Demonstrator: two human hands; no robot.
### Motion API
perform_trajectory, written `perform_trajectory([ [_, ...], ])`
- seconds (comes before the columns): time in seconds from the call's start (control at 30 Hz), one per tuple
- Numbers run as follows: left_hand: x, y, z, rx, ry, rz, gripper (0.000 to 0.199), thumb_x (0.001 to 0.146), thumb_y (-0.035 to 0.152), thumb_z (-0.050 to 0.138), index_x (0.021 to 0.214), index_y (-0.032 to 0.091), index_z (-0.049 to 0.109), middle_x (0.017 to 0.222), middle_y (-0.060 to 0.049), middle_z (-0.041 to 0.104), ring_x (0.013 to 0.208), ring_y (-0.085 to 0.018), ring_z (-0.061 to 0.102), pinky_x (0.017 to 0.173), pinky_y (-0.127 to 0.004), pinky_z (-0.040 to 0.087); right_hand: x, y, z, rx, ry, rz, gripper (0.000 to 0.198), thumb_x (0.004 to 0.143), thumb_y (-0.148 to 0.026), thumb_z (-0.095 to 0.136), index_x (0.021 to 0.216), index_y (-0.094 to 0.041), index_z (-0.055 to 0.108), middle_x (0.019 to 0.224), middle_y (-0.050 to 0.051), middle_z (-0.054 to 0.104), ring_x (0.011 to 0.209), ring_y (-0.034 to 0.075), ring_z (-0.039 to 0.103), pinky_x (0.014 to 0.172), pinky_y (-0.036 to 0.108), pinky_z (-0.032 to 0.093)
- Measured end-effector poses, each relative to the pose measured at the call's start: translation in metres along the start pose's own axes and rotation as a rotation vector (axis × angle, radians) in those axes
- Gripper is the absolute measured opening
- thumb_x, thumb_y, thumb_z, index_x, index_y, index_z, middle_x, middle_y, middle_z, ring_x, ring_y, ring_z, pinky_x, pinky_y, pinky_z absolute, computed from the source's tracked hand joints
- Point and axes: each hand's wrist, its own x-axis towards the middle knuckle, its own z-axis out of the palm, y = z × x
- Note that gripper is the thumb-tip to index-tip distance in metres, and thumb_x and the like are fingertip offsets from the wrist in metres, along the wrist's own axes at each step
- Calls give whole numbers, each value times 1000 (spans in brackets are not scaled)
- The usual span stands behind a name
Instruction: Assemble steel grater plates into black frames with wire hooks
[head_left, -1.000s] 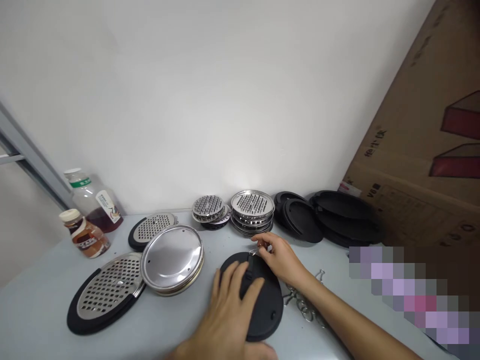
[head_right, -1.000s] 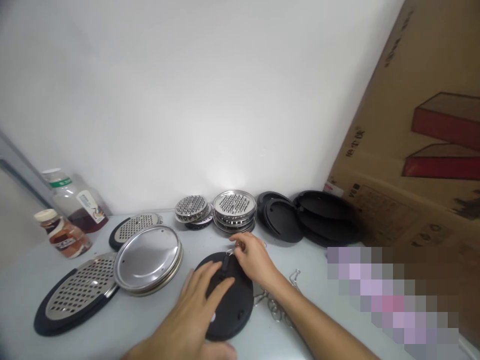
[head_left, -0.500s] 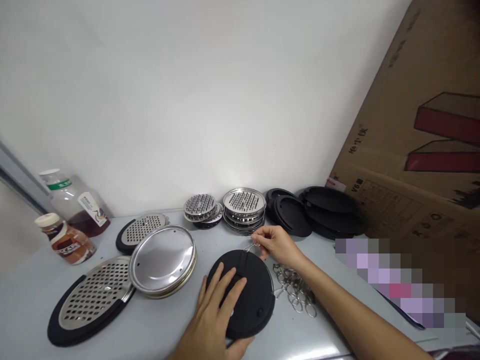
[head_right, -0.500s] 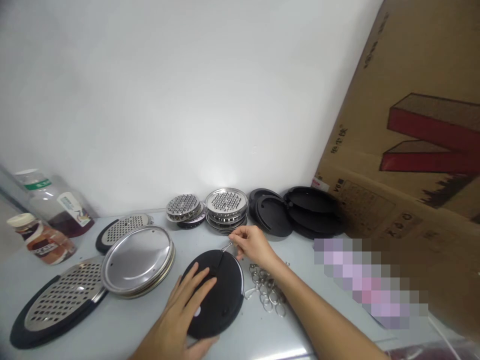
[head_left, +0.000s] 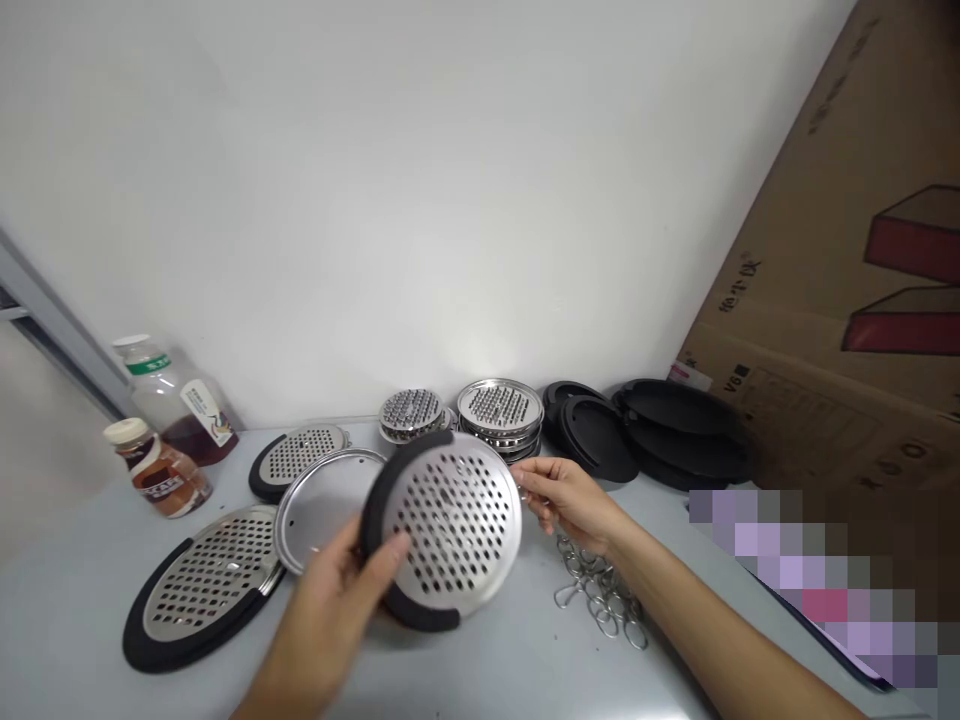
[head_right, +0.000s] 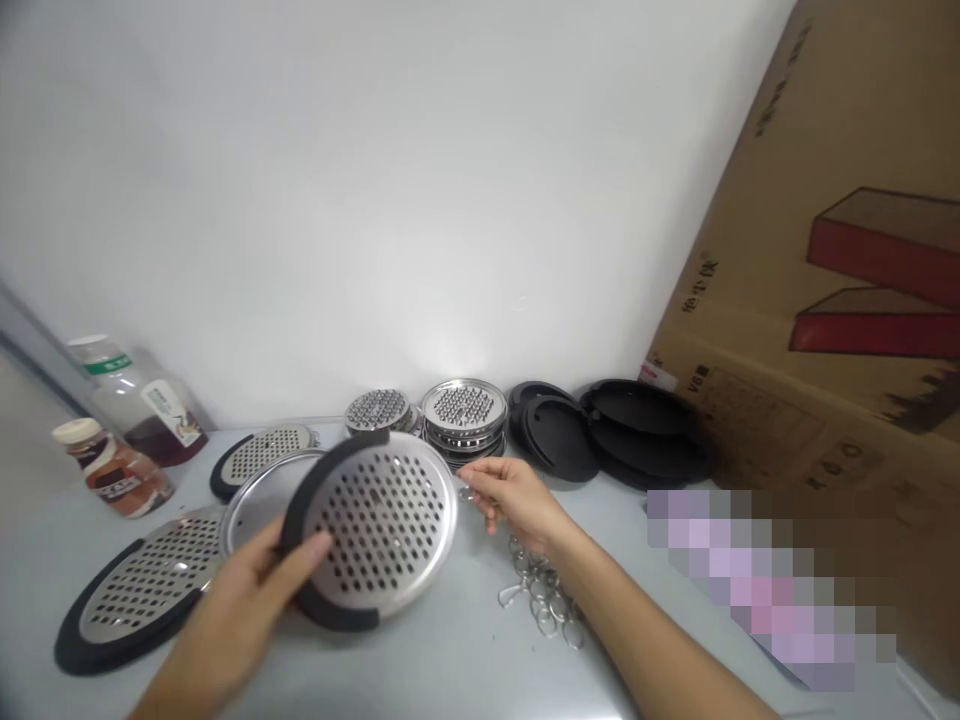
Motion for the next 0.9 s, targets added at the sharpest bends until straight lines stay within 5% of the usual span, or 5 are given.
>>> perform_trajectory([
  [0.13,50,30,-44,-160,143,22,31,83,27,70,112,17,64,92,-7,74,67,-22,72,48,-31,62,-4,2,8,-3,-61,35,38,69,-46,80,87,-14,69,63,-4,55,48,7,44,40,20,46],
  [0.27,106,46,-98,-209,292,99,10,89,17,61,85,10,66,78,-6,72,58,-15,68,54,-28,63,-4,10,15,-50,-90,27,40,68,-46,81,88,-13,69,61,-4,54,51,8,47,41,22,48],
  [0.43,148,27,-150,-219,395,-95,13,92,10,58,80,10,65,71,-3,71,55,-11,67,52,-18,60,-2,14,16,-105,-97,13,42,67,-47,79,88,-12,69,61,-3,55,53,10,49,44,24,51],
  [0.6,165,2,-167,-144,423,-195,14,88,7,62,74,10,64,69,-6,71,50,-12,66,46,-18,58,-1,17,16,-132,-114,23,45,66,-50,79,86,-11,69,60,-3,55,51,9,50,47,25,52],
  [0.9,171,-22,-189,40,386,-244,3,88,12,64,85,11,65,79,-8,73,62,-14,71,57,-22,62,2,24,14,-158,-154,11,37,72,-46,76,85,-12,69,58,-4,53,48,8,49,49,26,52],
])
